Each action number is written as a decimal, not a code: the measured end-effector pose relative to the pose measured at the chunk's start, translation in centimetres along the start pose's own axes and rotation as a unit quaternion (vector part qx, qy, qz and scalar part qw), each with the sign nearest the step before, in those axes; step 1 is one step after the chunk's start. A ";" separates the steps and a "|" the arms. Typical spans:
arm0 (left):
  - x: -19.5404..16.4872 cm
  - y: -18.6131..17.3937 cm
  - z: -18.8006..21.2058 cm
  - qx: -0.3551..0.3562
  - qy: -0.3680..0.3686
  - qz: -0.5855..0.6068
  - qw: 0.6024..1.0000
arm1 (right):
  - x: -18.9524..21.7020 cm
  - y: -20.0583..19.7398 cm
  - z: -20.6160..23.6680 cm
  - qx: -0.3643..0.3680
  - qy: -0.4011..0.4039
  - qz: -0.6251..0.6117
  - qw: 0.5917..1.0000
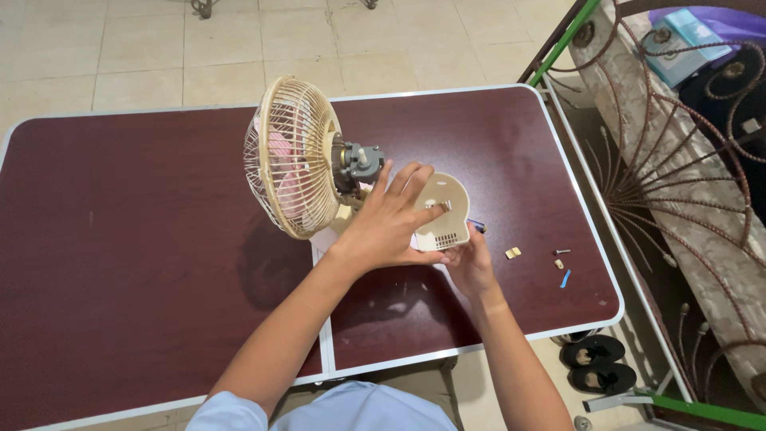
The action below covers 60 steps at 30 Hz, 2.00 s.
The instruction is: The person reassembles a small desk fan on a table. They align the motor housing with the fan head, secure it, use a screwdriver to tighten screws on the housing, flip the fan over, and hand-tighten a knob on top before setting the assembled fan upright.
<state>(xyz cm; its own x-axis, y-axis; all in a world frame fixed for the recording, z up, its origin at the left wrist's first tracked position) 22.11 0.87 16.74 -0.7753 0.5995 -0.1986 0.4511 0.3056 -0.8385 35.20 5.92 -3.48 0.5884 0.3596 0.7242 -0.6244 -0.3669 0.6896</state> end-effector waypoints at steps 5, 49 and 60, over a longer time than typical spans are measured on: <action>0.0 -0.1 -0.1 -0.006 -0.011 0.020 1.000 | 0.5 0.6 -0.1 -0.006 0.012 0.009 1.000; 3.7 -11.9 4.9 -0.090 -0.079 -0.105 0.987 | 5.2 6.8 -5.6 0.017 -0.134 0.341 0.930; 6.7 -13.8 7.5 -0.098 -0.152 -0.132 0.975 | 7.1 12.7 -7.1 0.088 -0.165 0.344 0.920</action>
<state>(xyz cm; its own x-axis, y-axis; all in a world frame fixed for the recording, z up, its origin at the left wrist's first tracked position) 7.39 -4.86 23.14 -0.9573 0.2438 -0.1555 0.2714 0.5720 -0.7741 27.83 9.92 10.35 0.2273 -0.2788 0.9331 -0.8312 -0.5548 0.0367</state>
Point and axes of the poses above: each hand's wrist, its own z-axis away from the middle knuckle, its own y-axis out of the palm, x = y × z, the point moved 10 cm from there along -z, towards the middle knuckle
